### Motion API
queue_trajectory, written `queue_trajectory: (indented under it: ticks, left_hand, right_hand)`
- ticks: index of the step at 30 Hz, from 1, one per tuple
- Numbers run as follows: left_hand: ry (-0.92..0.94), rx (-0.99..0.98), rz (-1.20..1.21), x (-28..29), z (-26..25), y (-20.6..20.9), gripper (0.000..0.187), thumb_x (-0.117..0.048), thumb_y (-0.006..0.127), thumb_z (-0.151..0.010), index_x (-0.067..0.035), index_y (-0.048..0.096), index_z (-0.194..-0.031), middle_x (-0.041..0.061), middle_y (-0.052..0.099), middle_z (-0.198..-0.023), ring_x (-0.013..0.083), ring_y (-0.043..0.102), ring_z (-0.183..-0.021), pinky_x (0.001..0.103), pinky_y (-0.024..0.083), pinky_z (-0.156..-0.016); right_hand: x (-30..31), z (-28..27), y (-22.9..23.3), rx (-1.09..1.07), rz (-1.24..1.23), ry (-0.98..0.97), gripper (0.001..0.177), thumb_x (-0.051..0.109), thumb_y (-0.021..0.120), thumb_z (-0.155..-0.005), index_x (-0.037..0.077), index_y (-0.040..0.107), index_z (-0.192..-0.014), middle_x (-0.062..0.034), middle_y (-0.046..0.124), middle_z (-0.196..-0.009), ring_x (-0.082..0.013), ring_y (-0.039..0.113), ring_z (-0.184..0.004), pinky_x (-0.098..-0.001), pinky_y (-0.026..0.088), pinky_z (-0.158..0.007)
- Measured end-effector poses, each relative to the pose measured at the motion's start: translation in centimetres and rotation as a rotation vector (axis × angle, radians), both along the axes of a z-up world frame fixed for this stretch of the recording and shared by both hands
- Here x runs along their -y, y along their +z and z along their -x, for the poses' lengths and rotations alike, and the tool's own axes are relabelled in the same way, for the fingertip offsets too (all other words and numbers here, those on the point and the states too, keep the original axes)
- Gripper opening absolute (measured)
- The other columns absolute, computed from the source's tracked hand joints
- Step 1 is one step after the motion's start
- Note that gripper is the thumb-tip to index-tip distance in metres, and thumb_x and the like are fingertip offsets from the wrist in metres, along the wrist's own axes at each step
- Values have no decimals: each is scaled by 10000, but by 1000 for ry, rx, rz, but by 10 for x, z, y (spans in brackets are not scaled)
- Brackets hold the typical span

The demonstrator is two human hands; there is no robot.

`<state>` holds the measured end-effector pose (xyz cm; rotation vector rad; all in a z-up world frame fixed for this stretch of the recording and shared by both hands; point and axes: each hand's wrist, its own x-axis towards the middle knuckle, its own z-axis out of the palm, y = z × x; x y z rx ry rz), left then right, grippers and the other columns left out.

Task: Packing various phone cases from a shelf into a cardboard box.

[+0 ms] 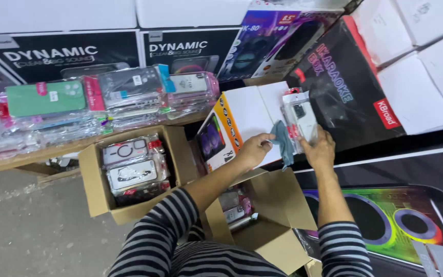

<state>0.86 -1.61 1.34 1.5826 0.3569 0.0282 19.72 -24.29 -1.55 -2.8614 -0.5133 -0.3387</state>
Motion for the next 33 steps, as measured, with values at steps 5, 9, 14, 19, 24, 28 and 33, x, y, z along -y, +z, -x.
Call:
queue_trajectory:
  ticks: [5, 9, 14, 19, 24, 28, 33]
  left_hand:
    - [-22, -14, 30, 35, -48, -37, 358, -324, 608, -971, -292, 689, -1319, 75, 749, -1137, 274, 699, -1111, 407, 569, -908]
    - [-38, -45, 51, 45, -42, -7, 393, -391, 576, -999, -242, 662, -1353, 129, 711, -1259, 331, 634, -1239, 465, 528, -1027]
    - [-22, -32, 57, 39, -51, -3, 439, -410, 543, -1016, -209, 626, -1397, 172, 658, -1352, 368, 573, -1315, 493, 470, -1107]
    - [31, -11, 95, 46, -49, -14, 418, -405, 582, -995, -205, 656, -1354, 150, 682, -1311, 349, 633, -1234, 466, 534, -1036]
    - [245, -29, 515, 36, -20, 52, 827, -492, 491, -1000, 95, 293, -1548, 389, 376, -1527, 504, 410, -1409, 581, 389, -1143]
    - [360, -99, 228, -3, -14, 13, 496, -366, 476, -1017, 23, 557, -1316, 319, 628, -1213, 447, 624, -1172, 572, 480, -1005]
    - [92, -73, -147, -44, -29, -85, 560, -469, 632, -933, -143, 629, -1389, 222, 693, -1223, 427, 614, -1237, 520, 498, -1029]
  right_hand:
    - [-9, 11, 16, -55, 0, -99, 826, 598, 799, -765, 163, 610, -1441, -190, 642, -1301, -421, 602, -1180, -545, 523, -939]
    - [-19, 29, 27, -114, 0, -91, 819, 625, 772, -758, 198, 609, -1438, -178, 617, -1325, -410, 563, -1238, -575, 495, -951]
    - [-31, 20, 18, -127, -33, -45, 850, 603, 755, -774, 166, 559, -1477, -214, 560, -1398, -428, 534, -1287, -609, 469, -964]
    - [-34, 47, 39, -65, -92, -26, 783, 501, 765, -794, 131, 578, -1459, -248, 600, -1297, -466, 580, -1187, -597, 487, -924]
    - [-75, 104, 65, -107, -231, 216, 592, 329, 790, -825, 53, 673, -1335, -282, 648, -1257, -479, 587, -1222, -563, 484, -1009]
    - [-88, 117, 74, -376, -356, 230, 516, 467, 456, -1065, 130, 612, -1423, -232, 579, -1399, -453, 524, -1326, -566, 426, -1087]
    - [-66, 68, -19, 90, -37, 418, 407, 42, 662, -901, 111, 694, -1301, -174, 638, -1324, -379, 585, -1262, -434, 478, -1086]
